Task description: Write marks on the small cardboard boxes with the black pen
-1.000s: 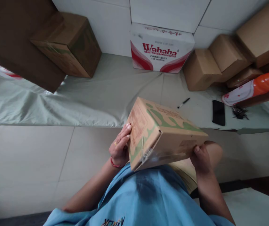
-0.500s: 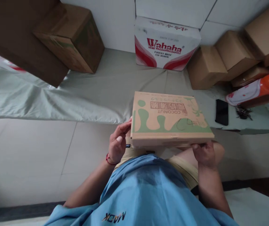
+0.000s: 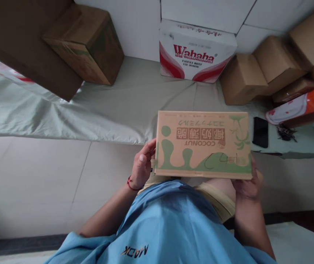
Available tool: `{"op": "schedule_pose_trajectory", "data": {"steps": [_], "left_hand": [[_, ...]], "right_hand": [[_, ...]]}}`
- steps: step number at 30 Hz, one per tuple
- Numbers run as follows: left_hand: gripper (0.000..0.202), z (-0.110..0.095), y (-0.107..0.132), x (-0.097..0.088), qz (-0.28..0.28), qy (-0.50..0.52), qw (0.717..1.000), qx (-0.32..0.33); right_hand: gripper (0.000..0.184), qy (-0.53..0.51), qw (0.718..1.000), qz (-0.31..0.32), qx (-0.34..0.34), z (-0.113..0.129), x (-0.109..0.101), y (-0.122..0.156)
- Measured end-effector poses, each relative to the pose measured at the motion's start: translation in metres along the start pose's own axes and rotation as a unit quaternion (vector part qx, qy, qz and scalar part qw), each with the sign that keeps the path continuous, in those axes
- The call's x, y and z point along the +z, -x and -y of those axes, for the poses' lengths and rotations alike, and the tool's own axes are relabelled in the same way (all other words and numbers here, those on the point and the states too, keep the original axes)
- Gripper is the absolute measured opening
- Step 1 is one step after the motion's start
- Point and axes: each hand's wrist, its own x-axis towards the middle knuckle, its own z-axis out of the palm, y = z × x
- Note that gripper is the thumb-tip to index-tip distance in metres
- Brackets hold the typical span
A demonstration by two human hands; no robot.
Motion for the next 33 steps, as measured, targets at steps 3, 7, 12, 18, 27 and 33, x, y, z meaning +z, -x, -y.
{"op": "schedule_pose_trajectory", "data": {"steps": [3,7,12,18,27,33], "left_hand": [[0.075,0.003,0.002,-0.007,0.011,-0.029,1.0,-0.007],[0.064,-0.001,0.002,-0.012,0.049,-0.067,0.997,-0.004],[0.062,0.002,0.011,-0.01,0.071,-0.089,0.993,0.026],[0.067,0.014,0.018,-0.01,0.096,-0.118,0.986,0.072],[0.087,-0.015,0.009,0.022,0.217,-0.318,0.844,0.374],[0.07,-0.002,0.016,0.015,0.172,-0.181,0.944,0.214]], "right_hand": [[0.066,-0.04,0.999,0.021,-0.017,0.003,0.003,-0.002],[0.07,-0.08,0.997,0.011,-0.01,0.002,0.011,-0.005],[0.062,-0.124,0.991,-0.019,0.046,0.007,0.011,-0.002],[0.059,-0.199,0.97,-0.107,0.095,0.015,0.012,0.0],[0.039,-0.161,0.966,-0.182,0.09,0.002,0.005,0.005],[0.053,-0.118,0.977,-0.173,0.037,0.013,0.009,0.013]]}}
